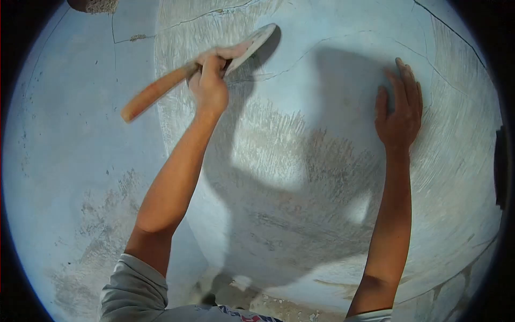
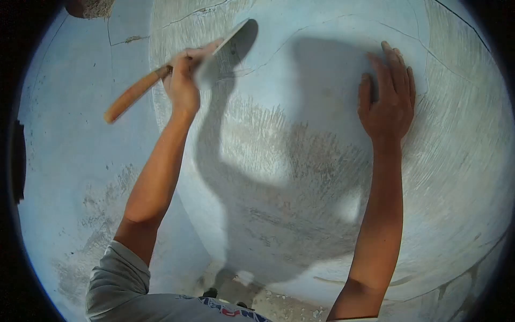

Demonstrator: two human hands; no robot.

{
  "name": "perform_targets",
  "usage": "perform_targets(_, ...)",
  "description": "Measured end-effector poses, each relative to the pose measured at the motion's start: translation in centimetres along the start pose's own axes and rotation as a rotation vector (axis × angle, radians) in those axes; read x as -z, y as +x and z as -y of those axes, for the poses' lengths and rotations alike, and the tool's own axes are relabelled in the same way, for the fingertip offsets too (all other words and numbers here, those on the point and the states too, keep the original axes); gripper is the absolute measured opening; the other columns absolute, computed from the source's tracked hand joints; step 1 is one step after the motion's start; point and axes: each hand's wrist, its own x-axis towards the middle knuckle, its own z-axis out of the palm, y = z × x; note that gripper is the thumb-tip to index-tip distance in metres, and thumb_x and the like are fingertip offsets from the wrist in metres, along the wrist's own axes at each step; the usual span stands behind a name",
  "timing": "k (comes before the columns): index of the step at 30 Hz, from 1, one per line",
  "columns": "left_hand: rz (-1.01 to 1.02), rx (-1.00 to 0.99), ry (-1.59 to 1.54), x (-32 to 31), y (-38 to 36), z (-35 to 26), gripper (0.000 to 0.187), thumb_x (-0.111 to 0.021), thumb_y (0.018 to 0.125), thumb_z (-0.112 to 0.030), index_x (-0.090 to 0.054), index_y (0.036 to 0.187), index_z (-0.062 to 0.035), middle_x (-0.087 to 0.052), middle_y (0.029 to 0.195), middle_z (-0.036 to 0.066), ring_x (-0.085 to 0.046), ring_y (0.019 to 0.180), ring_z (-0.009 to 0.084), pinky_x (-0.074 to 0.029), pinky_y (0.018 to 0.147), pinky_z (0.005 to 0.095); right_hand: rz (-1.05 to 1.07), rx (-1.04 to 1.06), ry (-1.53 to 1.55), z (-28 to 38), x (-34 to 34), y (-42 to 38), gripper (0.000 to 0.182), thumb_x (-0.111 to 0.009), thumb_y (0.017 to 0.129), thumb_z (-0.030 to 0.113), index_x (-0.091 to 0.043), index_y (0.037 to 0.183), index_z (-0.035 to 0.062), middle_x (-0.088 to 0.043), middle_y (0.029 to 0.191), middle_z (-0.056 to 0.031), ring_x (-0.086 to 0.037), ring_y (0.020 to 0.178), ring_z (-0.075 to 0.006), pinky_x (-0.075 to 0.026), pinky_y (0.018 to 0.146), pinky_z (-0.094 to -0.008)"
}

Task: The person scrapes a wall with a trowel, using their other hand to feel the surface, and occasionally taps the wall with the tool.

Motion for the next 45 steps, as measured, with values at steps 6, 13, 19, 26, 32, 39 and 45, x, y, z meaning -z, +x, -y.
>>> perform_targets(6,0.214,-0.167,-0.222,2.0,-6.8,1.1,0.033,-0.049,0.108,-0.017,-0.071,0.1,0.0068,-0.075,0.107,0.015,-0.07,0.104,0.0214,-0.051,0.099,0.0327,0.005,-0.015,-0.021,0.2,0.0,0.0,0.033,-0.064,0.1,0.02,-0.072,0.132,0.0174,-0.063,0.152,-0.0052,-0.056,0.144,-0.0288,-0.041,0.122,-0.0509)
perform_targets(13,0.089,0.058,-0.003,2.4,-1.4,0.0,0.034,-0.048,0.105,-0.013,-0.072,0.091,0.0065,-0.077,0.101,0.011,-0.068,0.096,0.0176,-0.051,0.094,0.0303,0.011,-0.016,0.004,0.5,0.2,0.1,0.033,-0.063,0.1,0.02,-0.072,0.132,0.016,-0.062,0.153,-0.0053,-0.054,0.145,-0.0298,-0.041,0.123,-0.0514)
perform_targets(19,0.225,-0.149,-0.255,2.1,-5.8,0.4,0.034,-0.049,0.105,-0.014,-0.073,0.092,0.0065,-0.077,0.102,0.014,-0.068,0.099,0.0192,-0.052,0.095,0.0307,0.005,-0.018,-0.003,0.6,0.3,0.2,0.033,-0.063,0.1,0.018,-0.072,0.132,0.0155,-0.061,0.154,-0.0057,-0.055,0.145,-0.0298,-0.041,0.122,-0.0526)
perform_targets(26,0.21,-0.039,0.292,-1.0,0.0,1.2,0.036,-0.045,0.108,-0.024,-0.071,0.102,0.0014,-0.074,0.105,0.015,-0.067,0.1,0.0282,-0.048,0.098,0.0389,0.025,-0.031,0.018,0.6,0.4,0.4,0.033,-0.063,0.1,0.017,-0.072,0.132,0.0148,-0.06,0.155,-0.0057,-0.052,0.147,-0.0295,-0.039,0.124,-0.0534)
perform_targets(32,0.442,-0.116,0.044,7.1,-12.9,-0.2,0.033,-0.045,0.095,0.002,-0.075,0.108,0.0001,-0.074,0.13,0.023,-0.065,0.134,0.038,-0.033,0.126,0.0496,0.097,-0.146,0.102,2.6,1.3,-0.2,0.039,-0.064,0.101,0.016,-0.067,0.139,0.0133,-0.052,0.162,-0.0093,-0.043,0.154,-0.0375,-0.031,0.126,-0.0613)
perform_targets(39,0.494,0.51,0.305,20.1,-34.7,-3.5,0.039,-0.048,0.11,-0.017,-0.066,0.14,-0.0008,-0.04,0.166,0.029,-0.044,0.149,0.0495,-0.035,0.123,0.0517,0.968,-0.806,0.885,28.5,16.1,-18.7,0.097,-0.083,0.09,0.023,-0.028,0.17,0.013,-0.017,0.178,-0.0192,-0.014,0.164,-0.0418,-0.02,0.13,-0.0565)
perform_targets(45,0.352,1.154,-0.846,30.0,-45.9,-6.1,0.065,-0.059,0.11,-0.032,-0.036,0.166,-0.0077,-0.037,0.171,0.017,-0.036,0.158,0.0315,-0.018,0.132,0.0548,1.169,-1.379,1.406,47.3,26.3,-33.5,0.111,-0.086,0.089,0.031,-0.016,0.17,0.002,-0.018,0.175,-0.0249,-0.017,0.163,-0.0437,-0.024,0.129,-0.0528)
